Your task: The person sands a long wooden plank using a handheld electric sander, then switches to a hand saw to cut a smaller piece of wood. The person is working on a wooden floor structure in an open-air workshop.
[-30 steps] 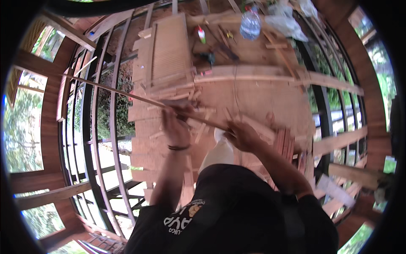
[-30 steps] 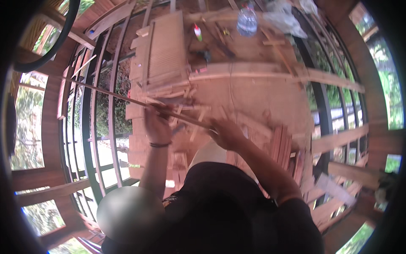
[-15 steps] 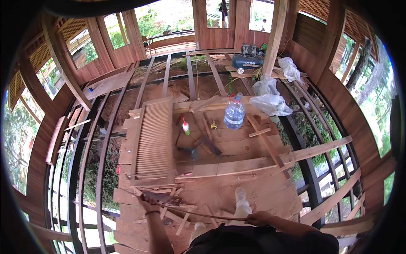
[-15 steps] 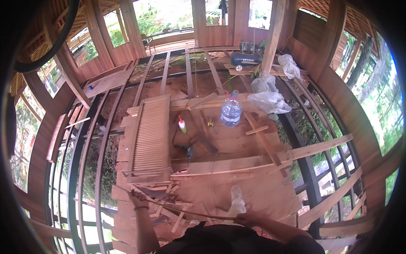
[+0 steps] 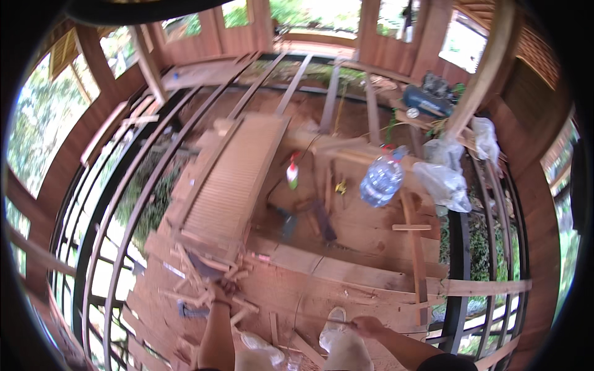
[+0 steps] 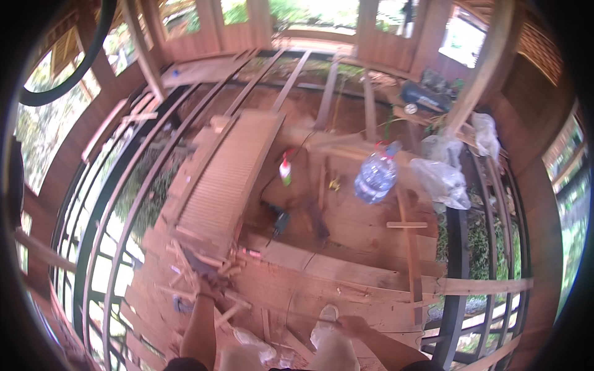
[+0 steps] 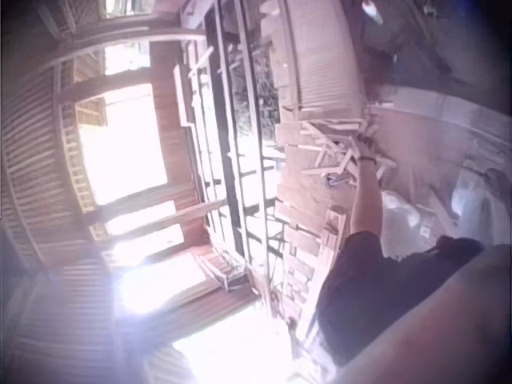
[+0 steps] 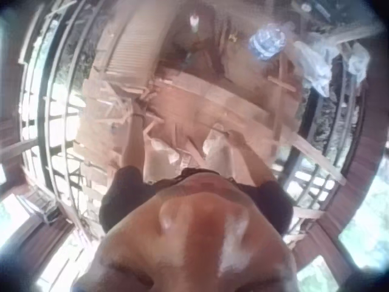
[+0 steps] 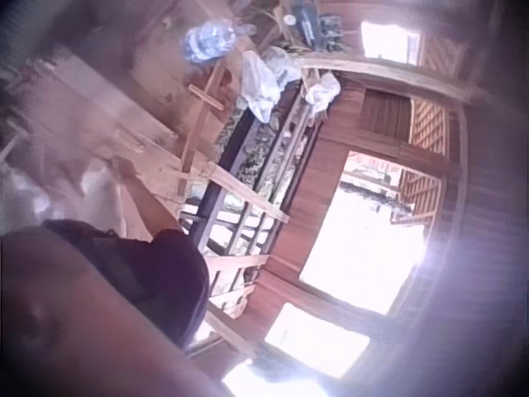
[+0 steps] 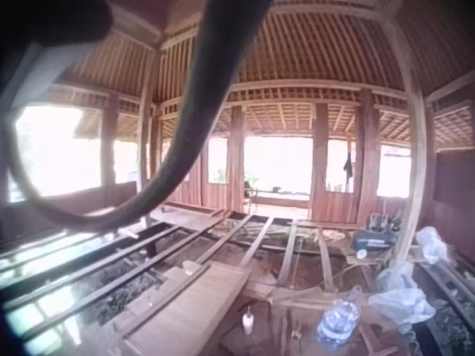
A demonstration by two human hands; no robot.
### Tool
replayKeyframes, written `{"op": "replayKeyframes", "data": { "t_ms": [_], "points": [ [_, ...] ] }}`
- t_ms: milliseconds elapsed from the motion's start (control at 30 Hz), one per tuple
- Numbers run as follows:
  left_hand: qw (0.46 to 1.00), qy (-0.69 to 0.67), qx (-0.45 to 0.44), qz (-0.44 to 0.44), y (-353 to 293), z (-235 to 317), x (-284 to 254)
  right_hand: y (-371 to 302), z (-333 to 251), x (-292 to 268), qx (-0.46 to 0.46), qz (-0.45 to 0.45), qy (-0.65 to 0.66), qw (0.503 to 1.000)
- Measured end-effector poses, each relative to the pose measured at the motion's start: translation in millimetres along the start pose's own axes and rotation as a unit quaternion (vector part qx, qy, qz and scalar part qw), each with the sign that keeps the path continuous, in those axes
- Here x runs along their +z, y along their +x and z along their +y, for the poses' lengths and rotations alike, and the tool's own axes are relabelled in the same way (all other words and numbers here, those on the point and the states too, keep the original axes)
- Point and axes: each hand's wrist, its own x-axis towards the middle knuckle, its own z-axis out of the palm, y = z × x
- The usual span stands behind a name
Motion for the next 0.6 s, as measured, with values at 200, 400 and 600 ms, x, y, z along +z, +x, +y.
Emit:
{"op": "replayKeyframes", "data": {
  "t_ms": [200, 400, 600],
  "points": [
    [0.968, 0.206, -0.029, 0.139, 108.8, -101.4, -47.1, 131.4, 105.3, 56.9, 0.037, 0.159, 0.036, 0.986],
    [0.914, 0.18, 0.085, 0.353, 234.8, -97.0, -167.5, 214.0, 179.5, 141.4, 0.014, 0.191, 0.026, 0.981],
    [0.951, 0.213, 0.051, 0.219, 291.7, -63.4, -134.0, 271.0, 225.5, 184.1, -0.014, 0.212, 0.059, 0.975]
  ]
}}
